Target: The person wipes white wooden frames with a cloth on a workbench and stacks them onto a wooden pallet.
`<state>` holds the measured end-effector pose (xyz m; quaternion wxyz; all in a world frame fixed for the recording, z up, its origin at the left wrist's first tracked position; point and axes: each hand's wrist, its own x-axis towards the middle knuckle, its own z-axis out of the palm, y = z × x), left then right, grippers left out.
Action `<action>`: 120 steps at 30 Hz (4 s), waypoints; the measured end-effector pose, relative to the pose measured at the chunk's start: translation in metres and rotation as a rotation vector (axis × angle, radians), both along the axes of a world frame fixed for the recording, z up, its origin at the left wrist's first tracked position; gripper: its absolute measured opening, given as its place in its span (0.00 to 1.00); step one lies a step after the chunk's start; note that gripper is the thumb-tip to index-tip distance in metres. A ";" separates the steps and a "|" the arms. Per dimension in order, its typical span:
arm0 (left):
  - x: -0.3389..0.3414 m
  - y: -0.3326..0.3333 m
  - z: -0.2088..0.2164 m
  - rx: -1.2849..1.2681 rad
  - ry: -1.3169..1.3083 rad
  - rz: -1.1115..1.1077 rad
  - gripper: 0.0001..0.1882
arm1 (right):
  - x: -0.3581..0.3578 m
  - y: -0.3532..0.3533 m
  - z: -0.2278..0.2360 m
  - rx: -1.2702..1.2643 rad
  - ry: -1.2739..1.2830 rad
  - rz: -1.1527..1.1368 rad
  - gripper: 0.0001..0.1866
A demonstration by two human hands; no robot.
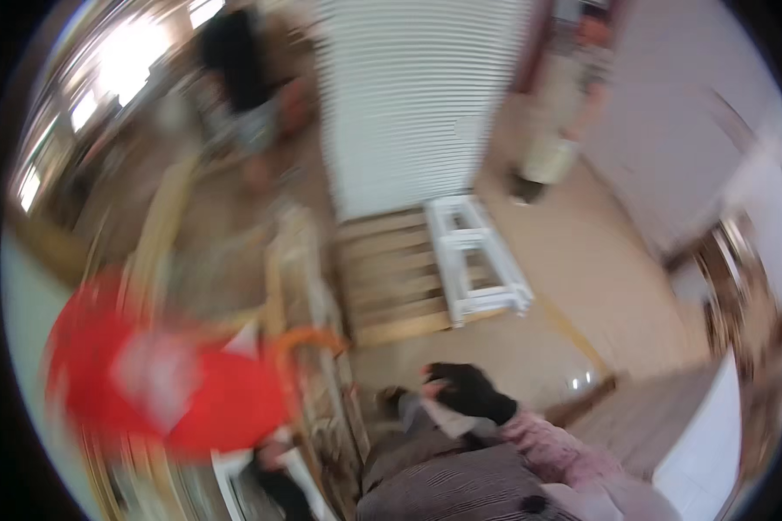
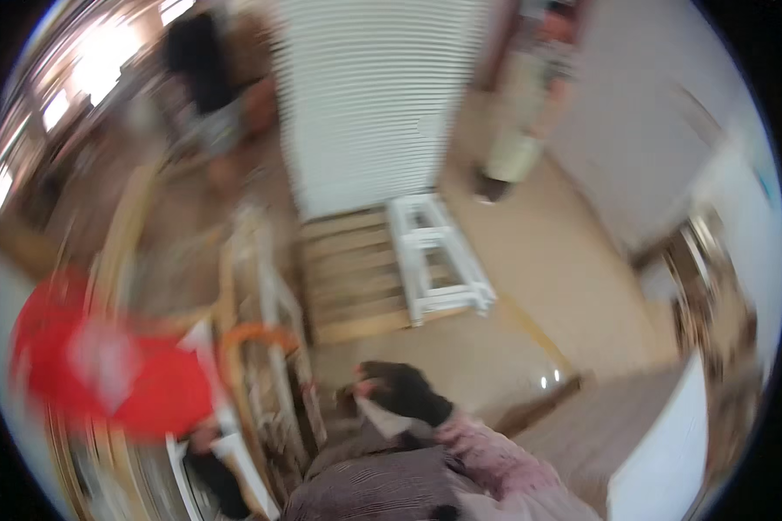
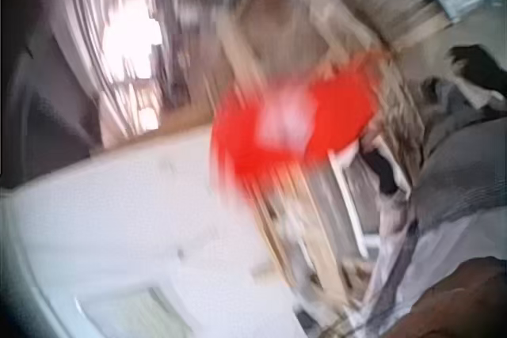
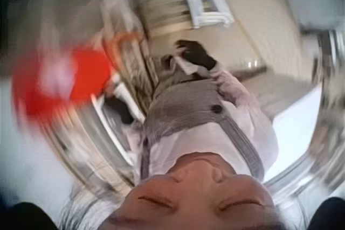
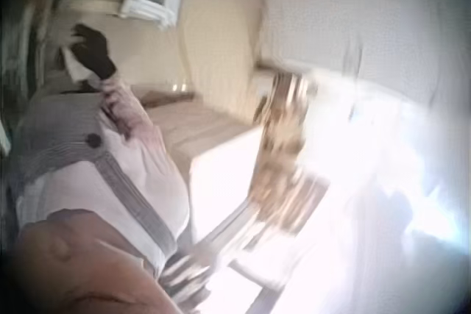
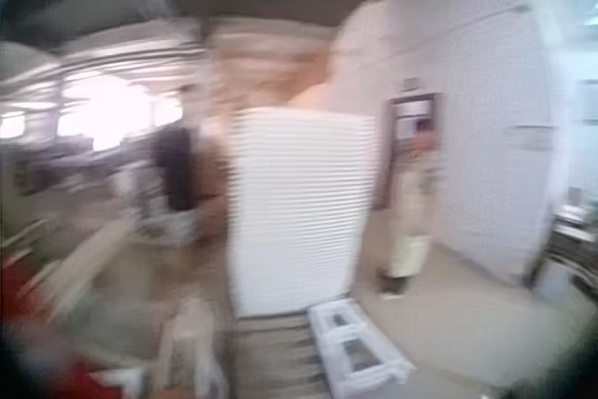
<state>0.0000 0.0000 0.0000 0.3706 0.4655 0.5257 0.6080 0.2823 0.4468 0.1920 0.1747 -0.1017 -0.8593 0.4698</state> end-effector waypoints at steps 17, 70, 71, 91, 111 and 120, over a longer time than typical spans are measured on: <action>0.157 0.084 0.206 -0.447 0.104 1.189 0.26 | -0.032 -0.034 0.010 -1.006 -0.574 -0.125 0.28; 0.102 0.136 0.524 -0.161 0.950 0.448 0.31 | 0.024 -0.009 -0.042 -0.420 -0.312 -0.189 0.19; 0.100 0.135 0.526 -0.184 0.974 0.452 0.31 | 0.018 -0.022 -0.044 -0.448 -0.346 -0.231 0.19; 0.128 0.080 0.337 -0.578 0.975 0.193 0.23 | 0.035 -0.007 -0.068 -0.066 -0.050 0.017 0.23; 0.142 0.082 0.168 0.412 -0.834 0.487 0.44 | 0.009 -0.048 0.123 -0.568 -0.570 0.515 0.16; 0.156 0.087 0.257 0.280 -0.490 1.173 0.20 | -0.012 -0.038 0.089 -0.191 -0.526 0.569 0.15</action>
